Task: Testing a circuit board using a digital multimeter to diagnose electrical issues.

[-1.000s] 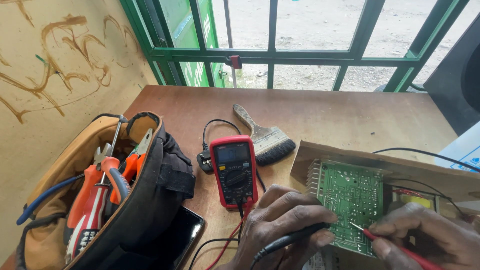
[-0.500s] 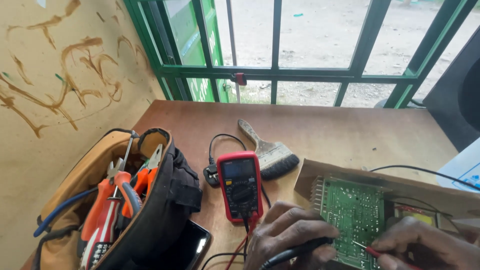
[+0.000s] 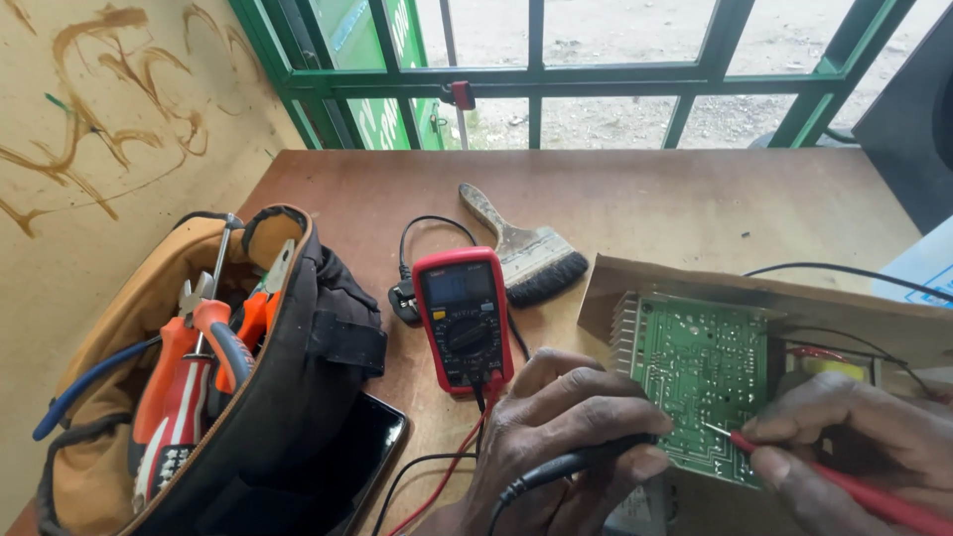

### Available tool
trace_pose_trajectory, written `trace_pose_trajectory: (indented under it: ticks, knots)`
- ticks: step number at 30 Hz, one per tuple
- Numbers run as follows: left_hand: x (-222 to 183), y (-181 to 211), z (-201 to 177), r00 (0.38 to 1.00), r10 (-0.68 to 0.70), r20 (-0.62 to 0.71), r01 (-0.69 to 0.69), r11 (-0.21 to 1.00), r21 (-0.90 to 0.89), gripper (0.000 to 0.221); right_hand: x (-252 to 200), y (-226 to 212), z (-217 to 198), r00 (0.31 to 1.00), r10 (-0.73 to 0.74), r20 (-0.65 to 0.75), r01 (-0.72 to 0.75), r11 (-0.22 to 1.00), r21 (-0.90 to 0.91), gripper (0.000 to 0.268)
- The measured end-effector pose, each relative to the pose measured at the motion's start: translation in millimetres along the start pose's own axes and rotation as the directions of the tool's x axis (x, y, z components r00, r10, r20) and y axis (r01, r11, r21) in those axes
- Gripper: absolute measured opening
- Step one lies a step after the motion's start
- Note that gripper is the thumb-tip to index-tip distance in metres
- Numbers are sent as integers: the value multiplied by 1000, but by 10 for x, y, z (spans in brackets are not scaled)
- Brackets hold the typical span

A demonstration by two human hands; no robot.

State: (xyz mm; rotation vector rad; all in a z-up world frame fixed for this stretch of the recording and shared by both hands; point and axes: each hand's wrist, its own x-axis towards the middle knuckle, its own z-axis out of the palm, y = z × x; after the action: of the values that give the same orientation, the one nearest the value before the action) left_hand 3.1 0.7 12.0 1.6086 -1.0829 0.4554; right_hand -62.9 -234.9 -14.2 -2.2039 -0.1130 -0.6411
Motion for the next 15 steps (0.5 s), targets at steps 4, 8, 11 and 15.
trace_pose_trajectory:
  ticks: [4,8,11,15]
  knots:
    - [6,8,18,1000,17,-16,-17,1000,-1,27,-27,12,42,998,18,-54,-12,994,110,7]
    - [-29,16,1,997,-73,-10,73,997,-4,29,-29,-47,45,992,36,-119,-37,999,-9,7]
    - [-38,-3,4,997,-80,6,80,997,3,31,-34,-95,92,981,115,-157,-121,992,-30,6]
    - [-53,-57,37,1000,9,4,-9,1000,27,26,-33,-84,59,984,150,-99,-154,988,-29,8]
